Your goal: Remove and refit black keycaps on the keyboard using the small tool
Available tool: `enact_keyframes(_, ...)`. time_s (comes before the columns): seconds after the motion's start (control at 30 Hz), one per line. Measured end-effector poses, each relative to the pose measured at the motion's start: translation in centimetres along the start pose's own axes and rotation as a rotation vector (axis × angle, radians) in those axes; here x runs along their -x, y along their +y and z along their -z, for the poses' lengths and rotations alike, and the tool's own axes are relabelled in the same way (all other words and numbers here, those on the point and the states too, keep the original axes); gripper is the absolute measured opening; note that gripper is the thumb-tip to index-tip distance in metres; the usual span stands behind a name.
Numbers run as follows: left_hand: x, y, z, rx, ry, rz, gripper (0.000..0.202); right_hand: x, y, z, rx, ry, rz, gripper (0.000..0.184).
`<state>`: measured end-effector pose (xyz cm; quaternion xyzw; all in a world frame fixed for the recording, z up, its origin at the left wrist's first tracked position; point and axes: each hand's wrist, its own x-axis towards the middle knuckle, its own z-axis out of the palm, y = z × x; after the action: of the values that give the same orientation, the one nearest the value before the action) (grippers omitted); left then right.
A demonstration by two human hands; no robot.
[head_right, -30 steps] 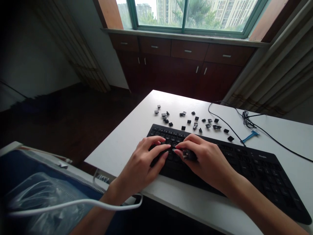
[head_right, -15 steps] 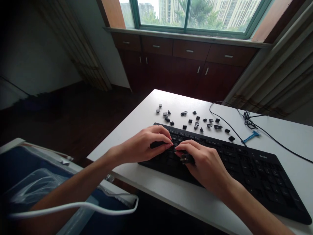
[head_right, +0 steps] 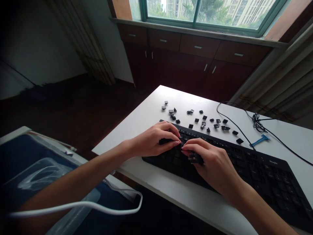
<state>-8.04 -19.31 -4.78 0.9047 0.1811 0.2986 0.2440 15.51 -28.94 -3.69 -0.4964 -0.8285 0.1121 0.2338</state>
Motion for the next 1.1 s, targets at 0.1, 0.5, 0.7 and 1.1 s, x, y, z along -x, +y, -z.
enact_keyframes(0.1,-0.1,-0.1,0.0,0.005,-0.007,0.005,0.017,-0.1,0.1,0.2,0.018,-0.031,0.016,0.036)
enact_keyframes(0.5,-0.2,-0.5,-0.4,0.051,-0.004,-0.008,0.012,-2.3,-2.7,2.3,-0.617,0.356,-0.169,0.035)
enact_keyframes(0.7,-0.1,-0.4,-0.1,0.157,0.059,0.030,0.017,-5.4,-5.1,2.3,-1.175,0.359,-0.155,0.053)
enact_keyframes(1.1,0.4,-0.6,0.0,-0.061,0.198,0.045,0.021,-6.9,-4.7,0.4,-1.236,0.350,-0.105,0.052)
